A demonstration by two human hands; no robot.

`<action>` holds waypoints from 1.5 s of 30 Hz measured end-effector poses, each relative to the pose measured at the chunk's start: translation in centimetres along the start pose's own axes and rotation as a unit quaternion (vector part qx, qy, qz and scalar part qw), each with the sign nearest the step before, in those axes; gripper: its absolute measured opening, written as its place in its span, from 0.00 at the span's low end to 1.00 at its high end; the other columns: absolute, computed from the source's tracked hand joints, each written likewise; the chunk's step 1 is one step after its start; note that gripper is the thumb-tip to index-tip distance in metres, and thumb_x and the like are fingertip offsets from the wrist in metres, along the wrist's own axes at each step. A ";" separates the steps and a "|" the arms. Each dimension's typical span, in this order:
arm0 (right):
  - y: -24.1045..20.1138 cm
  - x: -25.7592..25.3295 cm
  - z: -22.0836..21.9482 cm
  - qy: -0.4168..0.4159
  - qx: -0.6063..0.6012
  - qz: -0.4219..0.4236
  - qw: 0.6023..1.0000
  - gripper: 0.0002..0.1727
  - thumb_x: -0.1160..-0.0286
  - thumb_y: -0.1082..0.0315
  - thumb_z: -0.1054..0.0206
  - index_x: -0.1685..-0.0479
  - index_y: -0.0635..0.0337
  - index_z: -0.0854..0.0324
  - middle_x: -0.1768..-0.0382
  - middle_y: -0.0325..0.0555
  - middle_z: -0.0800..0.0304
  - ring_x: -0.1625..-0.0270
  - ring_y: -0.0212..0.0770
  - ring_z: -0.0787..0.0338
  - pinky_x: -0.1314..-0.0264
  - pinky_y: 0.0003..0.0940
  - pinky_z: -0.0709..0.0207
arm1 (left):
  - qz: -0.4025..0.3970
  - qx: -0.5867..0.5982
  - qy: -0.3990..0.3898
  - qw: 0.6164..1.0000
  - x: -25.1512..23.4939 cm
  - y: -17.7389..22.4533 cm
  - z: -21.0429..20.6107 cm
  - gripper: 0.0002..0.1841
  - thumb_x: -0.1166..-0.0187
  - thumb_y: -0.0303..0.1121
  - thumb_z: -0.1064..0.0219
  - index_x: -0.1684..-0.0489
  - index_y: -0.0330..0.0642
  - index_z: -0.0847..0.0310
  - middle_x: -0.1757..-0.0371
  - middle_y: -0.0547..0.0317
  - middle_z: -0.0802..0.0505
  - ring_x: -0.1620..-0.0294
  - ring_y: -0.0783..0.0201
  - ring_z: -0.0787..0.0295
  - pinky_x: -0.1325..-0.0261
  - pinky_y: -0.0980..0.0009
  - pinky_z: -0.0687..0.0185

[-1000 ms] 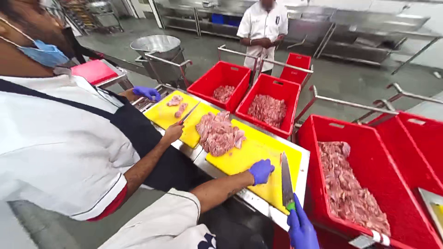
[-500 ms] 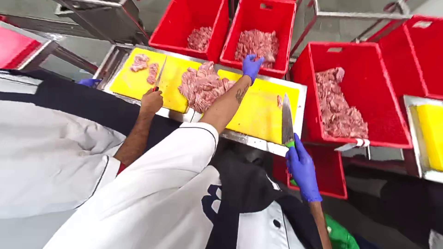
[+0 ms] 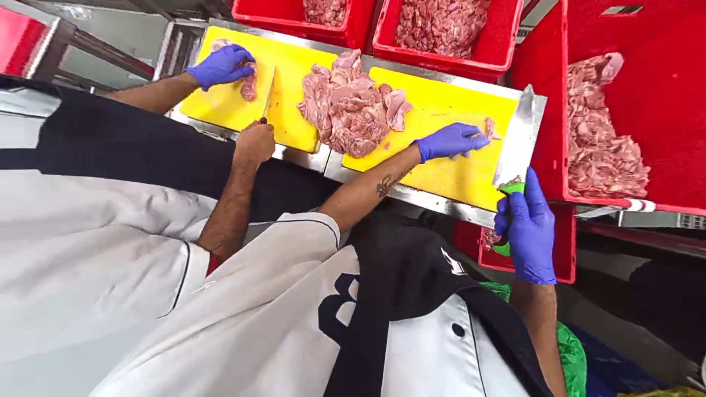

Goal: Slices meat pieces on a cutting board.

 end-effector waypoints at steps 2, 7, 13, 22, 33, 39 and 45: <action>1.3 -0.8 0.8 -0.005 0.075 -0.008 0.997 0.31 0.06 0.63 0.52 0.05 0.46 0.48 0.73 0.37 0.19 0.84 0.32 0.24 0.87 0.28 0.26 | 0.028 -0.283 0.097 0.954 0.4 -1.8 2.9 0.21 0.16 0.45 0.35 0.30 0.46 0.15 0.36 0.52 0.07 0.33 0.56 0.10 0.28 0.52 0.16; 3.9 -0.3 0.2 -0.202 0.279 0.023 0.939 0.29 0.07 0.55 0.54 0.07 0.36 0.40 0.67 0.41 0.14 0.76 0.37 0.19 0.73 0.40 0.21 | 0.192 -0.461 0.216 0.839 2.6 -3.3 13.8 0.27 0.27 0.52 0.28 0.33 0.47 0.13 0.27 0.42 0.15 0.19 0.37 0.27 0.24 0.35 0.28; 4.8 -0.7 -6.2 -0.420 0.336 0.092 0.838 0.29 0.06 0.50 0.58 0.07 0.31 0.41 0.49 0.50 0.06 0.53 0.49 0.07 0.44 0.57 0.17 | 0.224 -0.543 0.071 0.806 1.7 -4.4 14.9 0.25 0.36 0.51 0.23 0.45 0.45 0.10 0.34 0.43 0.12 0.24 0.39 0.23 0.26 0.35 0.30; 6.9 -5.9 1.6 -0.132 0.283 -0.011 0.950 0.29 0.06 0.53 0.57 0.06 0.35 0.42 0.62 0.50 0.11 0.68 0.45 0.14 0.63 0.50 0.19 | 0.070 -0.037 0.165 0.983 2.9 3.1 11.8 0.19 0.18 0.44 0.29 0.47 0.33 0.15 0.60 0.53 0.08 0.63 0.66 0.10 0.53 0.66 0.11; 6.5 -1.6 1.0 -0.231 0.111 -0.074 0.964 0.29 0.05 0.57 0.53 0.06 0.38 0.43 0.68 0.38 0.15 0.82 0.33 0.23 0.83 0.30 0.26 | 0.197 -0.255 0.240 0.916 7.8 -6.3 2.1 0.20 0.24 0.46 0.27 0.46 0.39 0.13 0.56 0.46 0.05 0.52 0.49 0.07 0.41 0.45 0.13; 8.0 -0.8 4.5 -0.197 0.149 -0.098 0.964 0.29 0.05 0.56 0.55 0.06 0.38 0.43 0.70 0.38 0.17 0.82 0.32 0.24 0.84 0.29 0.28 | 0.230 -0.330 0.234 0.885 9.0 -5.4 3.3 0.16 0.23 0.39 0.31 0.42 0.43 0.14 0.57 0.50 0.06 0.50 0.49 0.07 0.42 0.44 0.14; -0.2 -4.6 1.7 -0.229 0.472 0.081 0.848 0.29 0.07 0.55 0.52 0.07 0.26 0.43 0.64 0.59 0.09 0.63 0.63 0.09 0.62 0.68 0.21 | -0.023 -0.407 0.189 0.893 5.7 -4.1 -0.4 0.09 0.20 0.33 0.34 0.53 0.43 0.08 0.47 0.52 0.05 0.38 0.52 0.10 0.30 0.53 0.17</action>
Point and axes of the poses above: each hand's wrist, its own x-axis away from the middle knuckle, its own z-axis out of the back of the hand, y = z × x, the point moved 3 cm from there along -x, towards the middle knuckle
